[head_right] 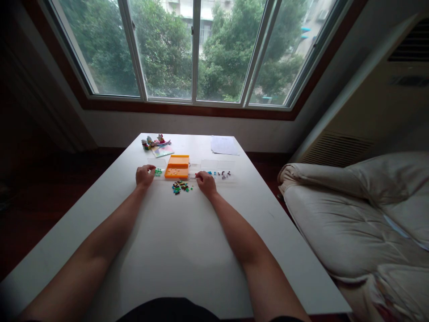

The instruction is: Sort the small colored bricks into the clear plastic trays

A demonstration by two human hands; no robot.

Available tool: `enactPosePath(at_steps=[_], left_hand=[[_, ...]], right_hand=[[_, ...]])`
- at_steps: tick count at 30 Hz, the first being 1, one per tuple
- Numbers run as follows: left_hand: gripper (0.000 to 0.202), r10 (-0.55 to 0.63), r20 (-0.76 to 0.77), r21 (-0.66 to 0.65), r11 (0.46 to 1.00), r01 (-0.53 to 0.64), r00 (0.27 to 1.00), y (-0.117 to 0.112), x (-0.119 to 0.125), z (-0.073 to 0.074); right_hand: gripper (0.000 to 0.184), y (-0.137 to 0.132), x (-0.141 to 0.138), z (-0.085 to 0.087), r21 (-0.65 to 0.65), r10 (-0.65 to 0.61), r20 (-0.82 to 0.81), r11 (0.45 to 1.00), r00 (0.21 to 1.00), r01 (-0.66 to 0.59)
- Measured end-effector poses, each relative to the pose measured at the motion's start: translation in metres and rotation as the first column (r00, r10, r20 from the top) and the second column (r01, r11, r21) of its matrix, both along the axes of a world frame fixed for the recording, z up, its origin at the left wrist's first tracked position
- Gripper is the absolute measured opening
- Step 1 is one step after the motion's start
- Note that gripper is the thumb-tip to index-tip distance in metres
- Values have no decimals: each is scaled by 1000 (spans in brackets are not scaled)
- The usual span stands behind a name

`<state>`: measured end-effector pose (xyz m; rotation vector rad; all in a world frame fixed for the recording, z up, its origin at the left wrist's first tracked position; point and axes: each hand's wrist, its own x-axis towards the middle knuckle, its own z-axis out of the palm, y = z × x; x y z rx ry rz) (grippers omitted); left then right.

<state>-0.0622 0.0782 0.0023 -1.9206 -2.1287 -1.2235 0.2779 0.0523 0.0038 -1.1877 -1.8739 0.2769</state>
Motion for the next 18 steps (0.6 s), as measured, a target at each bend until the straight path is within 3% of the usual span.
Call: enactPosePath(at_steps=[5,10,15,18], left_hand=[[19,-200,-148,70,975,212,969,-13,28,12],[18,-451,-204,4,887,462,869,-26,56,16],[15,-613,-223,-99,788,608,758,-33,74,13],[13,-653,-236,-126,754,644,719,-34,80,10]], right_hand=[[19,2,-3,-6,-36,94,112,995,989,-90],[20,-1,-10,-7,-56,241,249,970,938,-235],[17,-4,-13,-4,-64,295,315,955,902,-290],[13,-5,-15,-3,-74,286,302,958,909,-277]])
